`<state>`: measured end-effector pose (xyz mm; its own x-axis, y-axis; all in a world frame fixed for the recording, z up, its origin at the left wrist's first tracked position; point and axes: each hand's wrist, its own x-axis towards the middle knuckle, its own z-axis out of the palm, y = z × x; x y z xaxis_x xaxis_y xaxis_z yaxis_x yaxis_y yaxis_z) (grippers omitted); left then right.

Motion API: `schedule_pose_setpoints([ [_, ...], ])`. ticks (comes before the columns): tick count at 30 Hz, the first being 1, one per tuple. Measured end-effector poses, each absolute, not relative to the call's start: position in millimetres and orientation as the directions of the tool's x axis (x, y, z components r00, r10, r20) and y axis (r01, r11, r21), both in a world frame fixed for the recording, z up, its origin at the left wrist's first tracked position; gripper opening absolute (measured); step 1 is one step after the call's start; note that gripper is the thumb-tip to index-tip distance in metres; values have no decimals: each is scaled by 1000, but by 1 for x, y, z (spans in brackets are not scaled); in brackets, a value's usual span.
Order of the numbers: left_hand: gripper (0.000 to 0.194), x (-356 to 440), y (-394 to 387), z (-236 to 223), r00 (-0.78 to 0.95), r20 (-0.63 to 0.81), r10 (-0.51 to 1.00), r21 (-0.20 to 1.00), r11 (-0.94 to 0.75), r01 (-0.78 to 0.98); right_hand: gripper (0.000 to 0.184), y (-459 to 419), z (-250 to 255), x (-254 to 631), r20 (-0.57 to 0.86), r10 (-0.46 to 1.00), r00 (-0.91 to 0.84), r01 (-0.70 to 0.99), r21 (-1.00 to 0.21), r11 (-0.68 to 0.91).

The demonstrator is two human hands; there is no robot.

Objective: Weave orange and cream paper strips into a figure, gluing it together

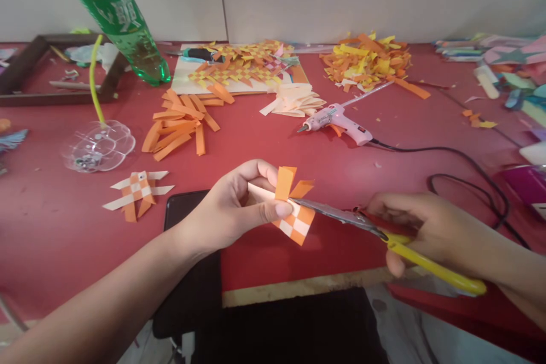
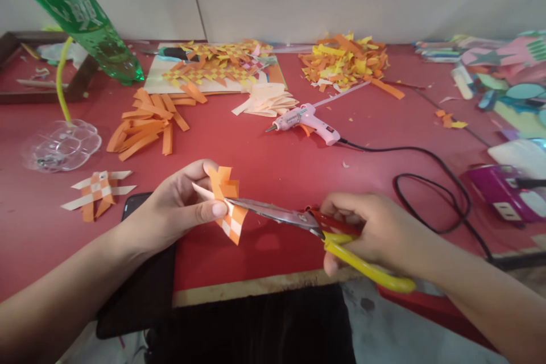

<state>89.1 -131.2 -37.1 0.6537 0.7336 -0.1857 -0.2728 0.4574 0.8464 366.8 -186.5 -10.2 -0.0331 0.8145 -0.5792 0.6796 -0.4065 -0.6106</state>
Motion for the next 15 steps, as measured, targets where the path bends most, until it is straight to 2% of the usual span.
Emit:
schedule_pose_setpoints([
  [9,18,88,-132,-36,652,-173,738,827,469,-311,21,-188,-15,368,-668,743,-47,629,-597,-497],
  [15,20,89,-131,-41,663,-141,735,798,481,-364,22,-193,-28,376,-685,721,-109,555,-643,-528],
])
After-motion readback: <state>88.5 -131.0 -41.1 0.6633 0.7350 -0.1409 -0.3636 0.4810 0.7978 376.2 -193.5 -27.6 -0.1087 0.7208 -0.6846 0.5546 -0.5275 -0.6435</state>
